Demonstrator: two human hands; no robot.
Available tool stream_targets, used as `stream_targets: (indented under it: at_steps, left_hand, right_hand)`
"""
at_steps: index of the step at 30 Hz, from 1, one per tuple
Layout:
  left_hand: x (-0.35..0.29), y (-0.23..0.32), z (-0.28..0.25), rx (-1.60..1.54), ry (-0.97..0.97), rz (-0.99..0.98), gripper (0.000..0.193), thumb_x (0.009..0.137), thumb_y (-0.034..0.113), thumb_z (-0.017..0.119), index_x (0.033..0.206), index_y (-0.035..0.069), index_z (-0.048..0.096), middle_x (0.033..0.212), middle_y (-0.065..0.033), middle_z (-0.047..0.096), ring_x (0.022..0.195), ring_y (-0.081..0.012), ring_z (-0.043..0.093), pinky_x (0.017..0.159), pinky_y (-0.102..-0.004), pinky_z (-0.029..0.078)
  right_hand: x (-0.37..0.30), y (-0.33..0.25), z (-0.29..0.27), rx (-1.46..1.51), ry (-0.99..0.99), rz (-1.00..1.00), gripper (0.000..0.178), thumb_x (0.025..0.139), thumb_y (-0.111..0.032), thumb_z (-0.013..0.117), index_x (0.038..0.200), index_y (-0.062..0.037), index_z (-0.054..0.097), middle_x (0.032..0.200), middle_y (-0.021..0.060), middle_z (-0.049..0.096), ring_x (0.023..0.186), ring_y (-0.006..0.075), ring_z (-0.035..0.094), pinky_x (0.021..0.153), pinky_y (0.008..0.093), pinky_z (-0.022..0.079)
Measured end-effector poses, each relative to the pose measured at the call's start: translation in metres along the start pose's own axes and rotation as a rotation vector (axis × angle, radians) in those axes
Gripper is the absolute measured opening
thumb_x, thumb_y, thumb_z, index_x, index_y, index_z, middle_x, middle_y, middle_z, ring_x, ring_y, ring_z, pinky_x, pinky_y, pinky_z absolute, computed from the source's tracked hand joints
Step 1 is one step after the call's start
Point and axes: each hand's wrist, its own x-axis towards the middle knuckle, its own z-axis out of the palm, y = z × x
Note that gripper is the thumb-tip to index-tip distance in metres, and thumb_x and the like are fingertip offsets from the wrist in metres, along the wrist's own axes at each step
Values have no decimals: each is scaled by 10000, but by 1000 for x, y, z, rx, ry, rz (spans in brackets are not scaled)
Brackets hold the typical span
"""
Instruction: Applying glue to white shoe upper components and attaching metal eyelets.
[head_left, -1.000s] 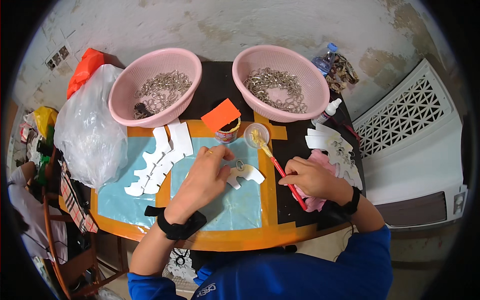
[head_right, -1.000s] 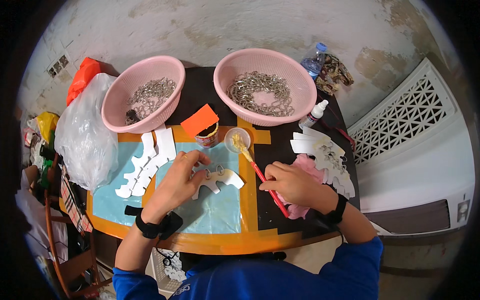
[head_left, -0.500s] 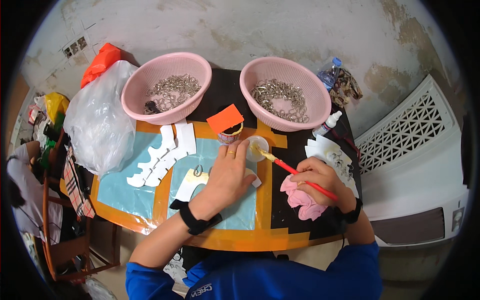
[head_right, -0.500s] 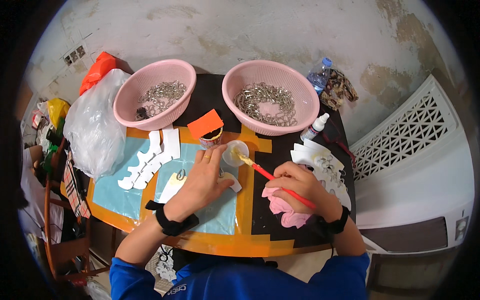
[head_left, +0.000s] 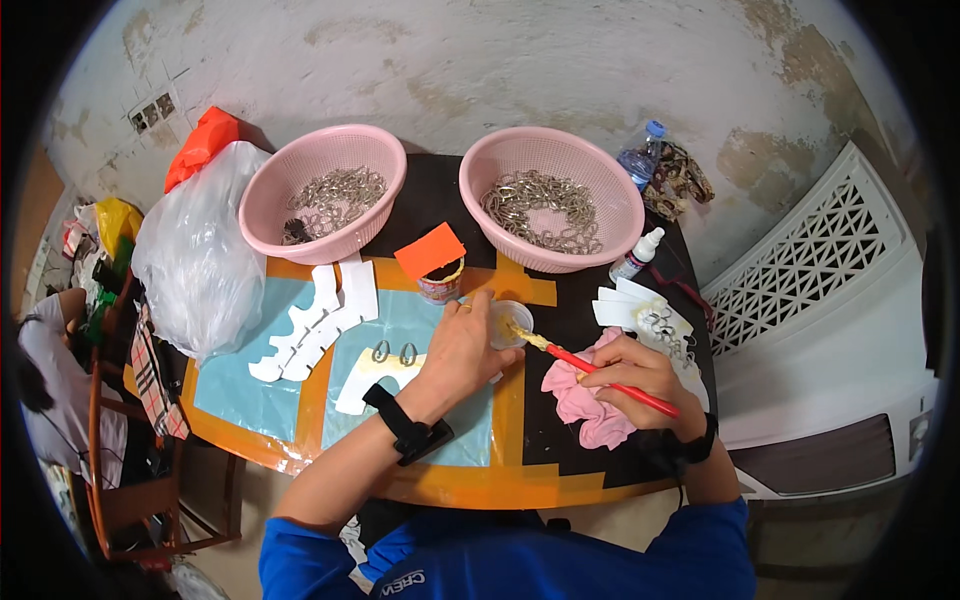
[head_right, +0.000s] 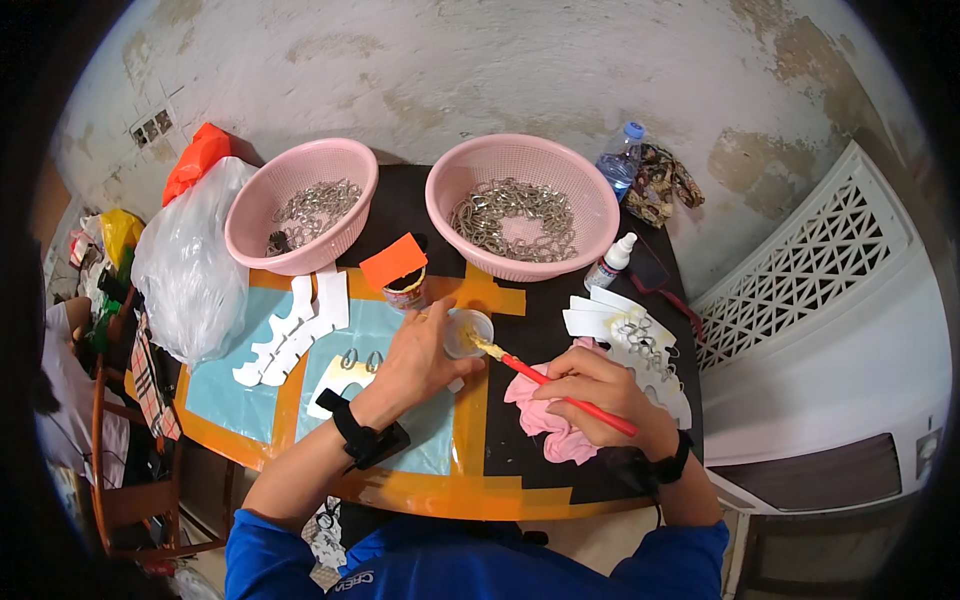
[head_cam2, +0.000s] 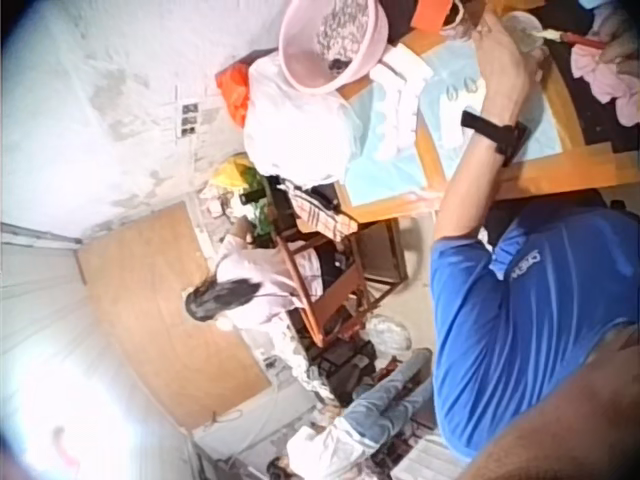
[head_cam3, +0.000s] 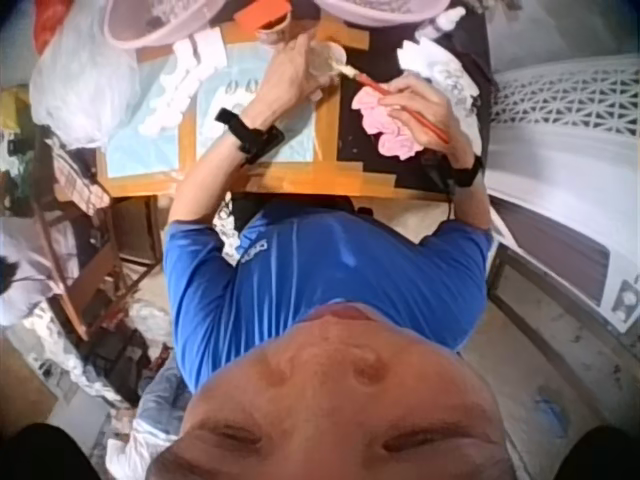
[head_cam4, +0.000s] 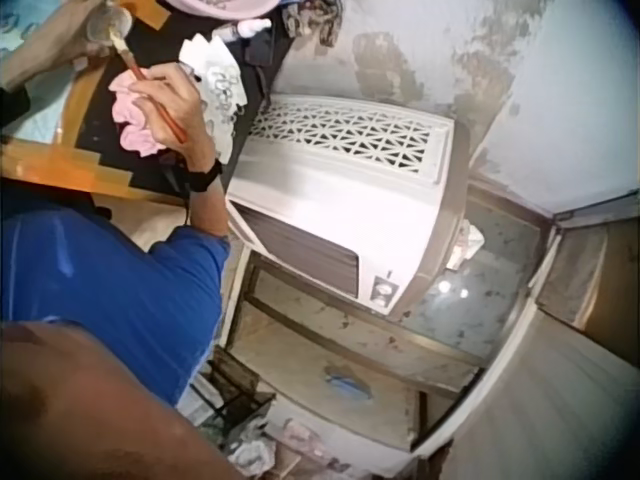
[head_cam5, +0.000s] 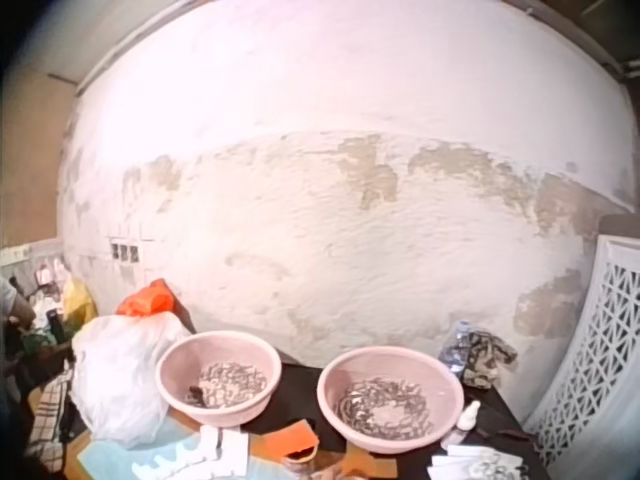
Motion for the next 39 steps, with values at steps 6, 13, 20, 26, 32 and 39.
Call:
stream_targets:
  at_steps: [6, 13, 20, 26, 32, 39]
  left_hand:
    - [4, -8, 16, 62, 74, 51, 942, 708, 277, 908, 1450, -38, 420, 1268, -263, 627, 1229, -439, 540, 1068, -459, 463]
    - [10, -12, 19, -78, 76, 57, 1189, 614, 202, 959, 1558, -5, 266, 1325, -229, 615, 1271, -435, 506, 1114, -470, 427]
    - [14, -12, 28, 11, 22, 69, 1128, 641, 200, 940, 1560, 15, 313, 1321, -196, 645, 1213, -416, 525, 1081, -450, 449]
    - [13, -11, 27, -2, 31, 71, 1120, 641, 195, 940, 1556, 14, 321, 1251, -197, 680, 1168, -424, 532, 1059, -453, 456]
    - [12, -12, 32, -4, 3, 49, 1140, 625, 207, 955, 1552, 11, 322, 1251, -205, 674, 1170, -440, 522, 1056, -461, 449]
    - [-14, -2, 18, -51, 164, 242, 953, 714, 299, 918, 1476, -8, 436, 1400, -211, 570, 1171, -418, 505, 1037, -473, 456]
  right_hand:
    - [-4, -4, -23, 25, 146, 89, 205, 772, 38, 777, 965, -26, 751, 949, 105, 680, 876, 248, 684, 755, 321, 542]
    - [10, 3, -6, 8, 27, 77, 185, 802, 37, 756, 980, -12, 748, 960, 102, 669, 830, 228, 668, 732, 323, 524]
    - [13, 10, 3, 37, 13, 83, 166, 810, 40, 751, 971, 0, 745, 924, 111, 677, 809, 238, 676, 737, 323, 535]
    - [-1, 13, -10, 192, 382, 187, 94, 869, -11, 731, 954, 28, 719, 899, 101, 687, 804, 169, 673, 715, 272, 517]
    - [42, -5, -16, 384, 732, 120, 178, 1050, -157, 618, 1053, 21, 616, 821, 63, 639, 681, 106, 589, 643, 240, 487]
    - [113, -2, 18, 324, 451, 222, 111, 982, -76, 712, 1017, 2, 641, 818, 37, 661, 672, 71, 616, 600, 220, 488]
